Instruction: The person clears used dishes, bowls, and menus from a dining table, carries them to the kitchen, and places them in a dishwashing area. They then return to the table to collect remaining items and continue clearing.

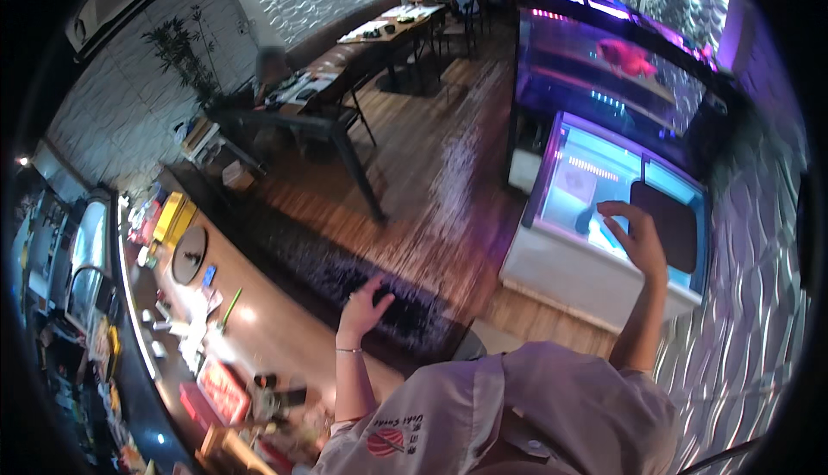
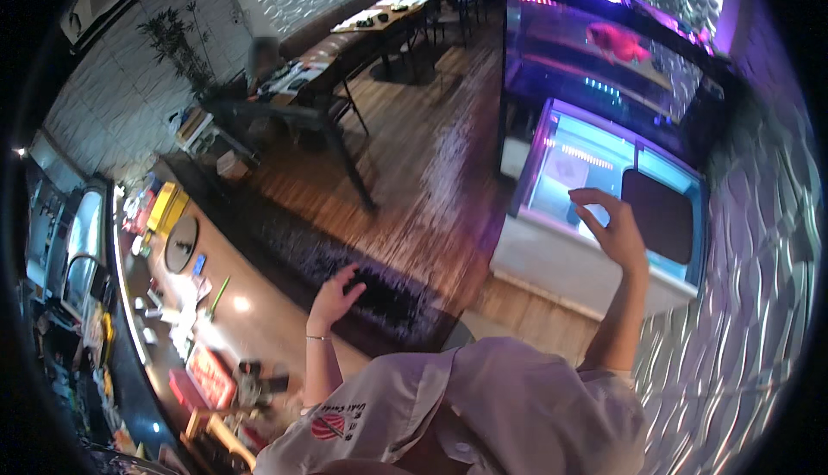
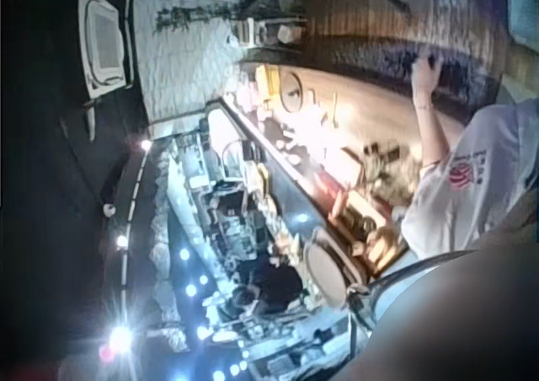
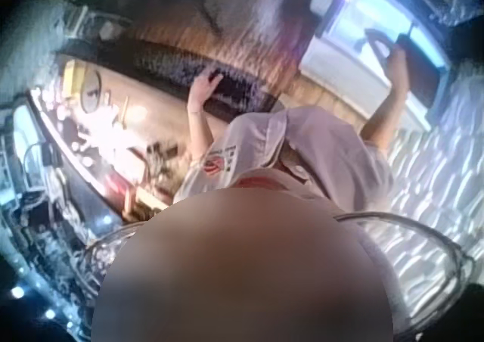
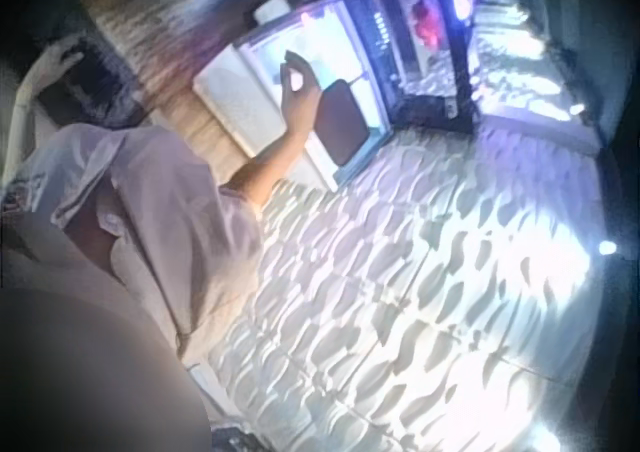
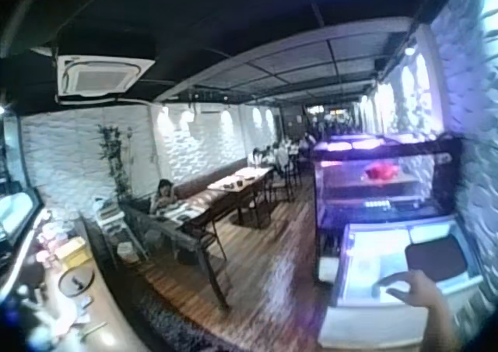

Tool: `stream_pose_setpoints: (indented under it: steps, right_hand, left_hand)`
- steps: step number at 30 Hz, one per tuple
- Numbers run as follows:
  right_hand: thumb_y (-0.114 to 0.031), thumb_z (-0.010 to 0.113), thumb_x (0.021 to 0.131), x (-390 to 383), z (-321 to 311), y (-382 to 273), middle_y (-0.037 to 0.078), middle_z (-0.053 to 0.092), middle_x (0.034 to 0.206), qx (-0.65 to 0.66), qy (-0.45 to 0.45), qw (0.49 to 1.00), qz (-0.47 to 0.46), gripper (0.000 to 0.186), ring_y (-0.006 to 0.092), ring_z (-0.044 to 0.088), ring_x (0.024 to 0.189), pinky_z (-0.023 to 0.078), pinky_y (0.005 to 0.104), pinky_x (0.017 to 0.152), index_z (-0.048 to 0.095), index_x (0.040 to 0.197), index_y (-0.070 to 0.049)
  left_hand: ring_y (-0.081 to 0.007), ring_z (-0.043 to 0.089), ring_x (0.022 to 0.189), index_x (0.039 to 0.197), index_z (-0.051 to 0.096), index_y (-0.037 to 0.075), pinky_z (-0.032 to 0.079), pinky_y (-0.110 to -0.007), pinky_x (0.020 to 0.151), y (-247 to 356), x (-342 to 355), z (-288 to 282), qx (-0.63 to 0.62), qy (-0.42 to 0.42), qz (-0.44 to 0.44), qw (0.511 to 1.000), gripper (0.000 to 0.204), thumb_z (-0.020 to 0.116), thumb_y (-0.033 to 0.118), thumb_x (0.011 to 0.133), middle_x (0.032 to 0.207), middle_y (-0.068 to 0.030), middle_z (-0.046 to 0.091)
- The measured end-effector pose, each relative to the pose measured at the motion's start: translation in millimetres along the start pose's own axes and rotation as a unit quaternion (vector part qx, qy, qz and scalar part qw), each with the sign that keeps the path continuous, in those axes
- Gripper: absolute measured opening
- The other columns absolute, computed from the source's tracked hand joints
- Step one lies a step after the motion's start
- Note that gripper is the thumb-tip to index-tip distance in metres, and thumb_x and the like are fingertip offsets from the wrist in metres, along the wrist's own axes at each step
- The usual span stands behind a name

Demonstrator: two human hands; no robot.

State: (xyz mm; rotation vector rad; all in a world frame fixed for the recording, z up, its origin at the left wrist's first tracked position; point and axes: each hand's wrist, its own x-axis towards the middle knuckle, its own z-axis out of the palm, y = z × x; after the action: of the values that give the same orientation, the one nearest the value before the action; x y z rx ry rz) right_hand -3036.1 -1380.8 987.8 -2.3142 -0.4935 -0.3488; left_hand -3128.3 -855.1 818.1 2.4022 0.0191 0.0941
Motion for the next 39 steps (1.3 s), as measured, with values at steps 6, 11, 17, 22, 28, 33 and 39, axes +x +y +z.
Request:
stream_pose_setpoints:
  steps: [6, 11, 17, 22, 28, 33, 39]
  right_hand:
    - [-0.007, 0.072, 0.085, 173.0, 42.1, 143.4, 0.013, 0.073, 0.099, -0.078, -0.141, 0.979, 0.127, 0.026, 0.0240, 0.071, 0.091, 0.055, 0.0343, 0.084, 0.069, 0.110, -0.003]
    - [0.001, 0.071, 0.084, 347.6, 112.7, 289.1, 0.010, 0.073, 0.101, -0.049, 0.033, 0.997, -0.044, 0.020, 0.0173, 0.070, 0.087, 0.055, 0.0309, 0.077, 0.070, 0.103, -0.002]
    - [-0.007, 0.070, 0.088, 620.6, 329.3, 342.9, 0.013, 0.071, 0.110, 0.112, -0.210, 0.971, 0.024, 0.031, 0.0230, 0.070, 0.098, 0.055, 0.0325, 0.085, 0.067, 0.118, -0.005]
    - [-0.031, 0.059, 0.098, 804.1, 475.7, 362.3, 0.012, 0.064, 0.129, 0.142, -0.384, 0.902, -0.137, 0.042, 0.0252, 0.062, 0.116, 0.049, 0.0388, 0.099, 0.059, 0.131, -0.005]
    - [-0.043, 0.057, 0.097, 938.6, 566.3, 520.8, 0.016, 0.061, 0.130, -0.075, -0.461, 0.884, -0.021, 0.049, 0.0297, 0.059, 0.118, 0.045, 0.0413, 0.100, 0.060, 0.130, -0.007]
    - [-0.049, 0.063, 0.090, 1019.2, 496.5, 653.5, 0.015, 0.061, 0.133, 0.007, -0.494, 0.832, 0.253, 0.058, 0.0321, 0.061, 0.114, 0.048, 0.0413, 0.098, 0.062, 0.129, -0.007]
    - [-0.048, 0.060, 0.092, 1190.6, 492.6, 768.8, 0.016, 0.061, 0.132, -0.126, -0.494, 0.792, 0.336, 0.054, 0.0340, 0.059, 0.119, 0.048, 0.0416, 0.099, 0.063, 0.129, -0.008]
  left_hand:
    - [-0.0337, 0.064, 0.114, 0.148, 0.039, 0.010, 0.052, -0.043, 0.091, 30.2, 295.5, 20.3, -0.173, 0.099, 0.112, 0.974, 0.066, 0.066, 0.034, 0.093, 0.120, -0.0207, 0.066]
    - [-0.0318, 0.064, 0.112, 0.155, 0.026, 0.013, 0.051, -0.041, 0.093, -63.1, 464.5, 71.3, -0.040, 0.100, 0.039, 0.993, 0.083, 0.072, 0.035, 0.089, 0.130, -0.0200, 0.061]
    - [-0.0347, 0.059, 0.120, 0.157, 0.013, 0.012, 0.047, -0.044, 0.100, -178.2, 568.0, 55.8, 0.038, -0.012, -0.153, 0.987, 0.093, 0.072, 0.032, 0.089, 0.137, -0.0220, 0.056]
    - [-0.0277, 0.063, 0.111, 0.154, 0.022, 0.008, 0.051, -0.038, 0.092, -220.6, 722.2, -55.3, -0.038, 0.151, -0.245, 0.957, 0.078, 0.068, 0.020, 0.092, 0.125, -0.0186, 0.062]
    - [-0.0308, 0.064, 0.106, 0.149, 0.037, 0.008, 0.051, -0.040, 0.091, -225.4, 1102.6, -24.7, -0.015, 0.329, -0.084, 0.940, 0.065, 0.066, 0.024, 0.093, 0.121, -0.0198, 0.064]
    - [-0.0286, 0.064, 0.109, 0.150, 0.038, 0.015, 0.052, -0.041, 0.092, -150.9, 1383.0, 57.3, 0.002, 0.074, 0.109, 0.991, 0.072, 0.071, 0.035, 0.089, 0.121, -0.0141, 0.066]
    - [-0.0284, 0.065, 0.110, 0.150, 0.036, 0.016, 0.052, -0.040, 0.093, -140.5, 1591.2, 117.7, -0.051, 0.037, 0.092, 0.994, 0.072, 0.071, 0.031, 0.090, 0.123, -0.0148, 0.066]
